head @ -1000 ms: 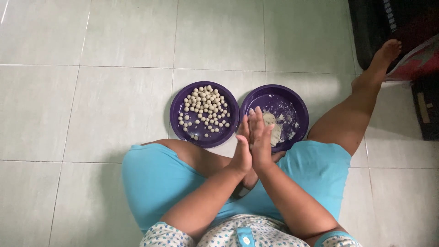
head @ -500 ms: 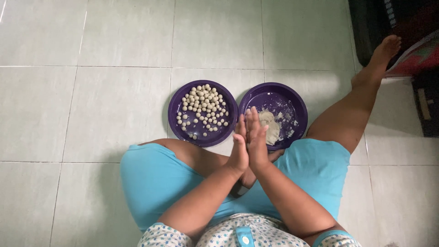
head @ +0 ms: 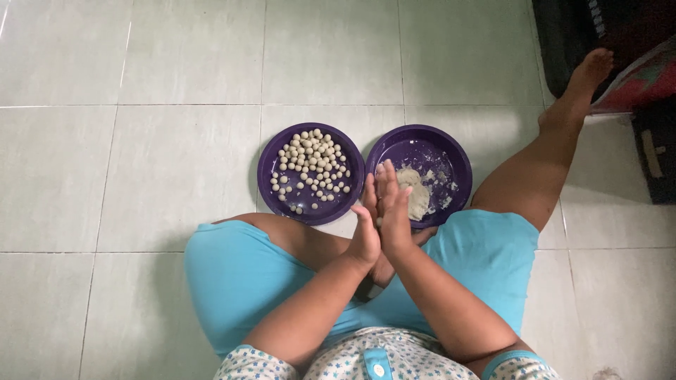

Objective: Rolling small pieces of dough into balls by hand and placing them in a bowl.

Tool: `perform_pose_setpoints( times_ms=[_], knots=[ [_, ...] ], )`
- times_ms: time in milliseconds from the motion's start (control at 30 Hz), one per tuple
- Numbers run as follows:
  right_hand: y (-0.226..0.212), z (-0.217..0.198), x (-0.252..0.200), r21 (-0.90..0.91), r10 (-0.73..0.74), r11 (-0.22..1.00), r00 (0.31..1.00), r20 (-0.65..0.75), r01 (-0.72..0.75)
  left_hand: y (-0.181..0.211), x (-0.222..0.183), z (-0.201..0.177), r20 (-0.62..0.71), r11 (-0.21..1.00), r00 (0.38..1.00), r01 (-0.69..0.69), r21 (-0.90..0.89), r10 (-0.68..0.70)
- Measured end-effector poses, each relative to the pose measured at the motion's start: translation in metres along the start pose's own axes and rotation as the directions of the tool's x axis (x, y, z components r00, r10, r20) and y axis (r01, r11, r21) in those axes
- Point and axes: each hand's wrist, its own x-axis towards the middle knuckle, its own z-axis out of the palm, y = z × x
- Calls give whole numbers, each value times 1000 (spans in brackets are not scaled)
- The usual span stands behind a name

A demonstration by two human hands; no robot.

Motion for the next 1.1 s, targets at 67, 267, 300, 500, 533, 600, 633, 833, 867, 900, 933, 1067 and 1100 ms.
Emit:
perform_pose_setpoints(
  times_ms=[67,267,300,500,533,600,633,833,867,900,933,1067,1100],
  knots=[
    [0,0,1,-2,4,1000,1000,-11,-4,1,0,5,15,989,1000,17,-146,-15],
    [16,8,-15,-24,32,999,999,-36,-33,21,6,-4,-73,987,997,23,-157,-35],
    [16,7,-15,-25,39,999,998,-42,-40,20,6,-6,-73,992,997,25,-127,-34],
    [11,6,2,-48,48,998,997,-57,-51,16,0,-2,-45,991,998,36,-125,-42],
    [9,6,6,-56,54,997,997,-56,-58,18,-1,2,-55,990,998,29,-137,-37],
    [12,5,1,-63,48,997,997,-58,-52,14,4,0,-46,991,998,29,-131,-35],
    [13,5,-1,-71,48,996,997,-59,-52,13,6,-1,-40,992,998,33,-126,-38],
    [18,8,-5,-106,57,992,997,-44,-62,-3,10,-17,-63,977,991,105,-184,-118],
    [17,6,-3,-110,62,992,997,-38,-65,17,2,-8,-71,977,990,105,-185,-119],
    [16,4,0,-114,65,991,997,-38,-69,37,-3,1,-63,989,994,83,-123,-92],
    [15,2,3,-119,68,990,997,-39,-72,58,-8,10,-53,996,997,61,-61,-64],
    [15,0,6,-128,76,989,997,-30,-79,-5,2,-2,-67,987,997,36,-155,-47],
    [17,1,4,-134,77,988,997,-30,-81,-13,4,-6,-72,992,996,36,-122,-45]
  ],
)
